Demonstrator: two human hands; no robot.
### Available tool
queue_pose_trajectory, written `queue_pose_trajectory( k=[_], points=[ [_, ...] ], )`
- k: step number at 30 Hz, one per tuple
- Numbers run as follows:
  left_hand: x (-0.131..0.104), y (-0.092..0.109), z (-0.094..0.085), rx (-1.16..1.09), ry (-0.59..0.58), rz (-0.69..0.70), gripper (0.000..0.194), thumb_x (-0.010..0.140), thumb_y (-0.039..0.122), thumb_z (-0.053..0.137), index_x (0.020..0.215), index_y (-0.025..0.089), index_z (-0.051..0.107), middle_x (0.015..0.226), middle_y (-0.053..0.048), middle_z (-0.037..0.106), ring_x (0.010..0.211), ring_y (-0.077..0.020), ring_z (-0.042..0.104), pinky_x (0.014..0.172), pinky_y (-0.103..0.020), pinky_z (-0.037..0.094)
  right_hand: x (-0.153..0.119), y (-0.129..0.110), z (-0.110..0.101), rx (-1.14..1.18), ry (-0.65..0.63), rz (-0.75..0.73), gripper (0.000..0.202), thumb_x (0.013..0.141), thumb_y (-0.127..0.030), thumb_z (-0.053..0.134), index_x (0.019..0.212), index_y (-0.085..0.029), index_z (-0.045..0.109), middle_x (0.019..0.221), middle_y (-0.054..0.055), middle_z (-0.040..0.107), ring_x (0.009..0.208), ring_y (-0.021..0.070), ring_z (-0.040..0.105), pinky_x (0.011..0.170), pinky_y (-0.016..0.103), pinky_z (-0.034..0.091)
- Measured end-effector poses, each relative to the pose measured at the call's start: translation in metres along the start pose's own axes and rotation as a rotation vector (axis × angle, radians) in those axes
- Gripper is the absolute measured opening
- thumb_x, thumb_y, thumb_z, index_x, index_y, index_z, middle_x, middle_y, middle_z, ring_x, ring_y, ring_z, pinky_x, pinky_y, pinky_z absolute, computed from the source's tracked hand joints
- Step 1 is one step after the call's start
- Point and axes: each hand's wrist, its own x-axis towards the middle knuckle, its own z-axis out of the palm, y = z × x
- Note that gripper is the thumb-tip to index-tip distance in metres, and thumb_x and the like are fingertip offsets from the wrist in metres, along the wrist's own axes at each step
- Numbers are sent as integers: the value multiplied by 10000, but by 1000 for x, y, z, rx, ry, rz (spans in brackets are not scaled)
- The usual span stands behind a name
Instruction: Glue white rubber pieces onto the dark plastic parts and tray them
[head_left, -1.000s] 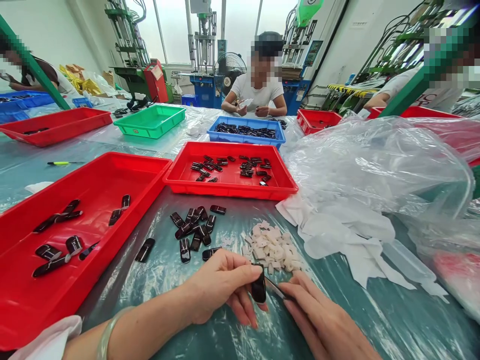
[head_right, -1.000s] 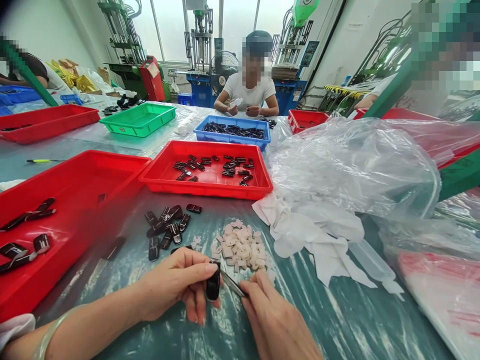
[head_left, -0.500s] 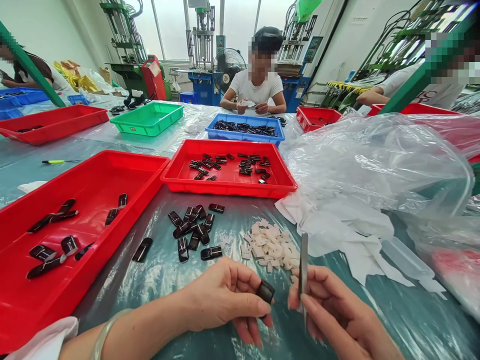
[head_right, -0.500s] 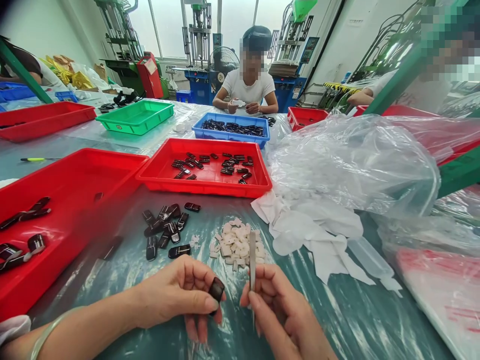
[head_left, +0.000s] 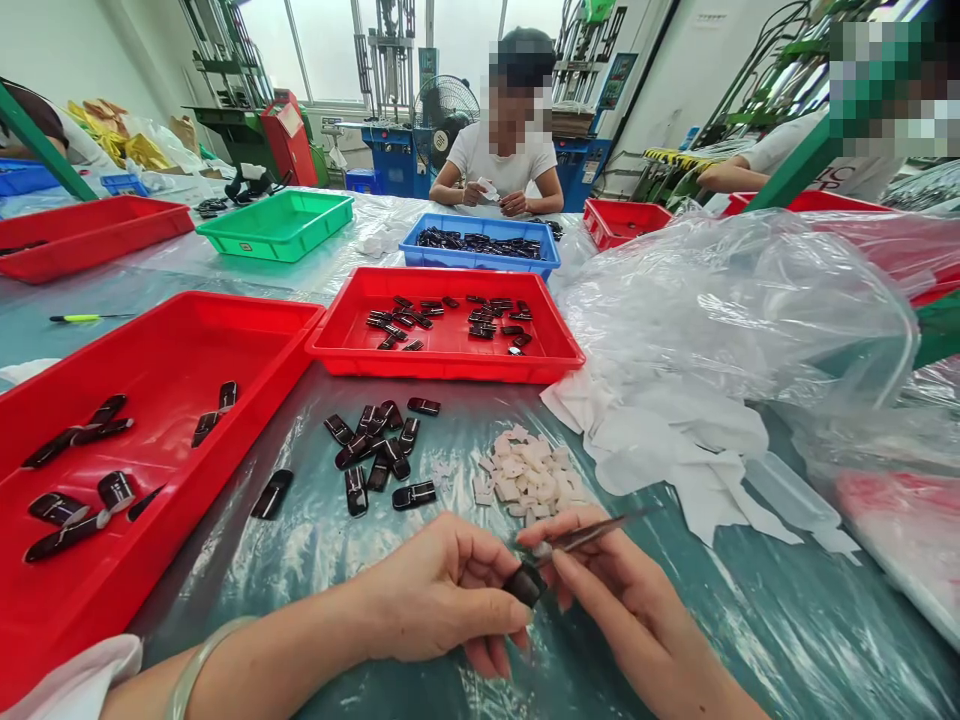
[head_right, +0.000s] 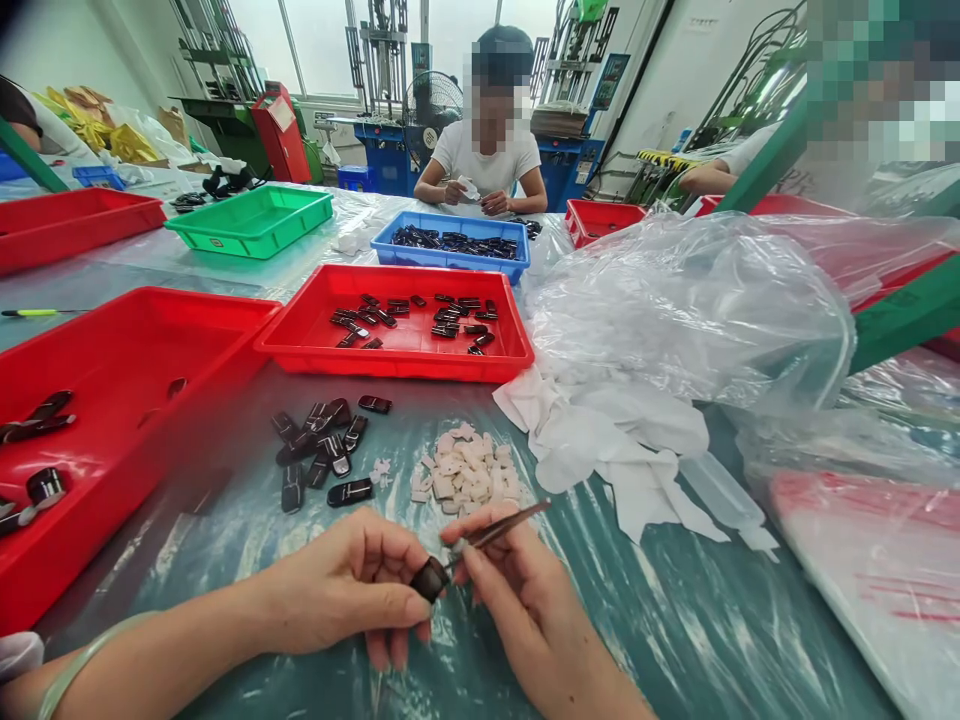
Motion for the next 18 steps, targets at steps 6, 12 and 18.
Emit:
queue_pose_trajectory(
  k=[6, 12, 18],
  points=[
    [0, -2, -1, 6, 20, 17, 173, 653, 244, 655, 735, 97, 613, 660, -38, 628, 496, -84, 584, 458, -154, 472, -3, 3, -4, -192, 220, -253, 195, 910, -233, 440, 1070, -274, 544, 1119, 45, 605, 716, 106, 609, 594, 206, 507],
    [2, -3, -2, -46, -9, 7, 215, 629, 258, 696, 746, 99, 613, 656, -35, 629, 506, -88, 589, 459, -157, 482, -10, -13, -4, -18, 404, -211, 164, 907, -309, 447, 967, -285, 598, 975, 35, 654, 728, 147, 660, 657, 242, 558],
    [1, -5, -5, -129, -132, -9, 232, 657, 278, 717, 792, 102, 647, 647, -31, 629, 497, -84, 582, 445, -155, 482, -14, -25, -9, 65, 318, -180, 131, 836, -228, 574, 936, -312, 579, 885, -3, 691, 692, 142, 697, 635, 182, 571]
  ],
)
